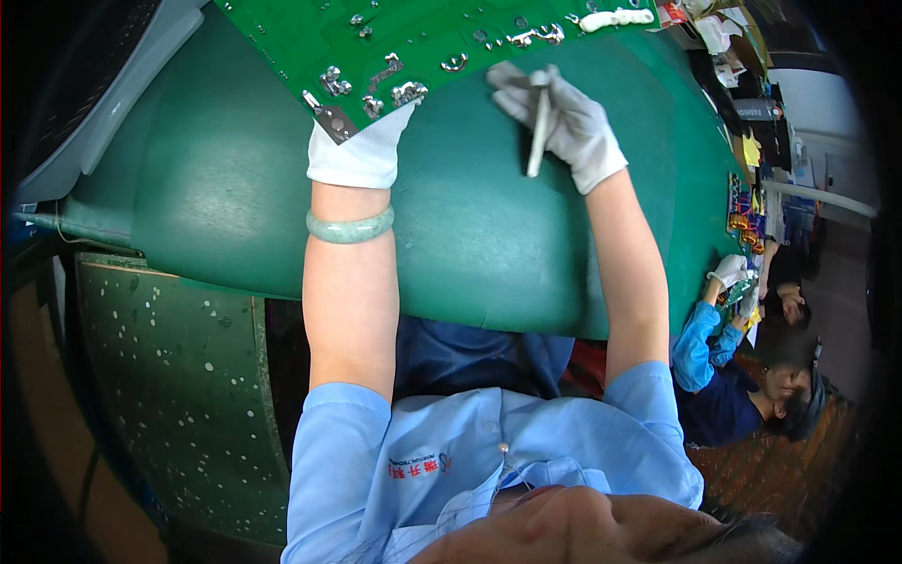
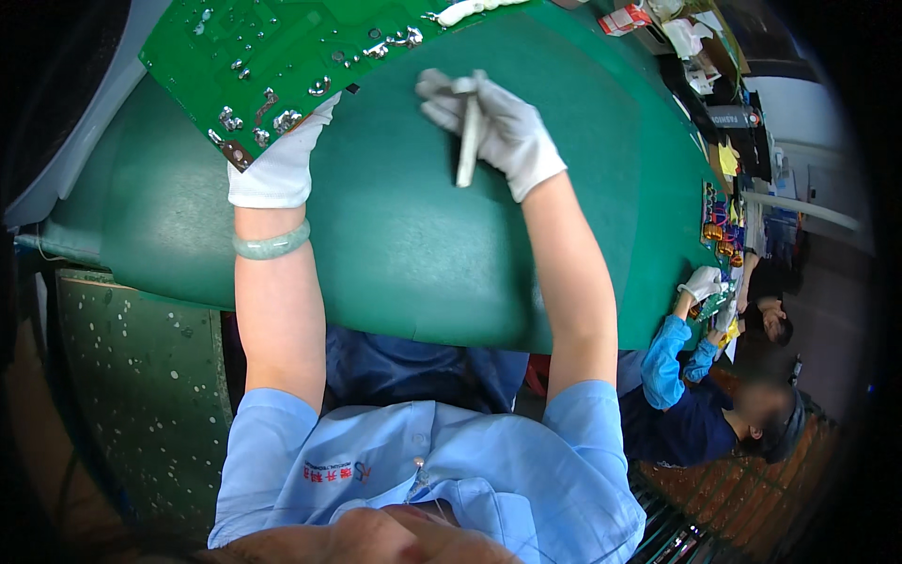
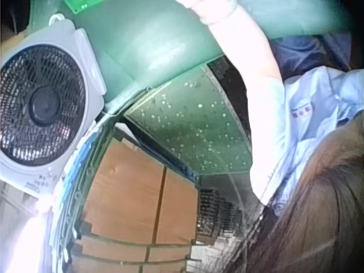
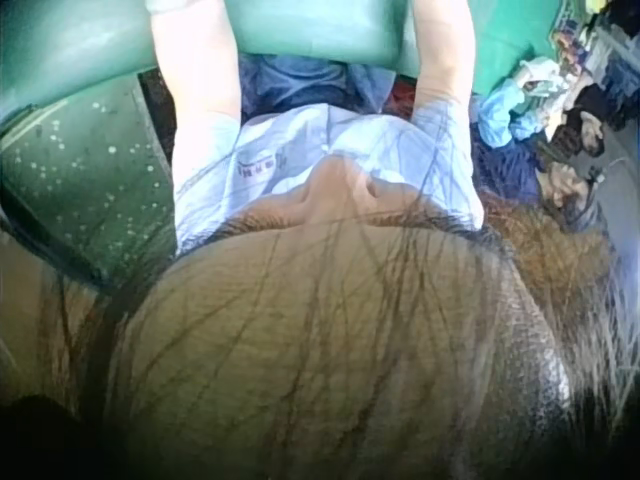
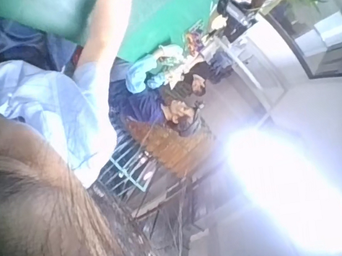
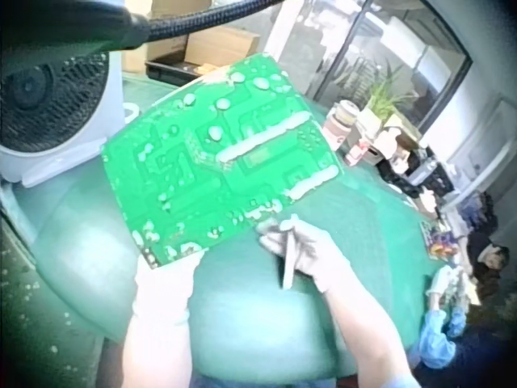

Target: The person cleans the surface of a green circuit board using a small metal scraper. They hold the board with one hand and scrape off residue from the solder side with the other. The person flips the board over to clean the component side, then places the board on the table and picks up another one to repeat the process.

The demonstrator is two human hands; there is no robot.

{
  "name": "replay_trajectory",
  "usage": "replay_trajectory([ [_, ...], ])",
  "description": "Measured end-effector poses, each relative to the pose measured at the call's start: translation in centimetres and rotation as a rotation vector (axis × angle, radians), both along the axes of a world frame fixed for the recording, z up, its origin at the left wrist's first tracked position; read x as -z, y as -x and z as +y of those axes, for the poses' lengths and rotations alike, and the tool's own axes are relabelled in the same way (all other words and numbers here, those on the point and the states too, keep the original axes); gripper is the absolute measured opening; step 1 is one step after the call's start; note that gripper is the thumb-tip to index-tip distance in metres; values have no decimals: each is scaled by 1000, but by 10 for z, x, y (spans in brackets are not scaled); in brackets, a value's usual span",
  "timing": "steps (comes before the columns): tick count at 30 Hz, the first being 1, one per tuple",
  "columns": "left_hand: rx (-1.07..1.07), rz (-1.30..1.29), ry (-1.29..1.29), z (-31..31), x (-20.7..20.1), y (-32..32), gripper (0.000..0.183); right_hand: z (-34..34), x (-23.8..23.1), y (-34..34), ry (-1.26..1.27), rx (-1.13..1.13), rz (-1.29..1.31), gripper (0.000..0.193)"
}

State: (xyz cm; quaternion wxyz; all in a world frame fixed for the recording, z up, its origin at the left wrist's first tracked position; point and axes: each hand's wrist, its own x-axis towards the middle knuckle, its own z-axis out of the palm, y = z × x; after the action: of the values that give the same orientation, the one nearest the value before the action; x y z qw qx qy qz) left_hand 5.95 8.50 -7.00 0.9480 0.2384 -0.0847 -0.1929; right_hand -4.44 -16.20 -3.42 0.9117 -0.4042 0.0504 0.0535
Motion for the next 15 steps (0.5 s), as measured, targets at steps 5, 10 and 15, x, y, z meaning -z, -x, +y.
replay_trajectory([
  [5,-4,3,-19,-1,-3,0,45,68,15,19,-63,-396,112,31],
  [10,-20,-1,-33,-1,-2,4,45,80,-17,106,178,-953,333,46],
  [15,-44,-23,-70,1,2,8,45,37,-34,140,267,-860,136,38],
])
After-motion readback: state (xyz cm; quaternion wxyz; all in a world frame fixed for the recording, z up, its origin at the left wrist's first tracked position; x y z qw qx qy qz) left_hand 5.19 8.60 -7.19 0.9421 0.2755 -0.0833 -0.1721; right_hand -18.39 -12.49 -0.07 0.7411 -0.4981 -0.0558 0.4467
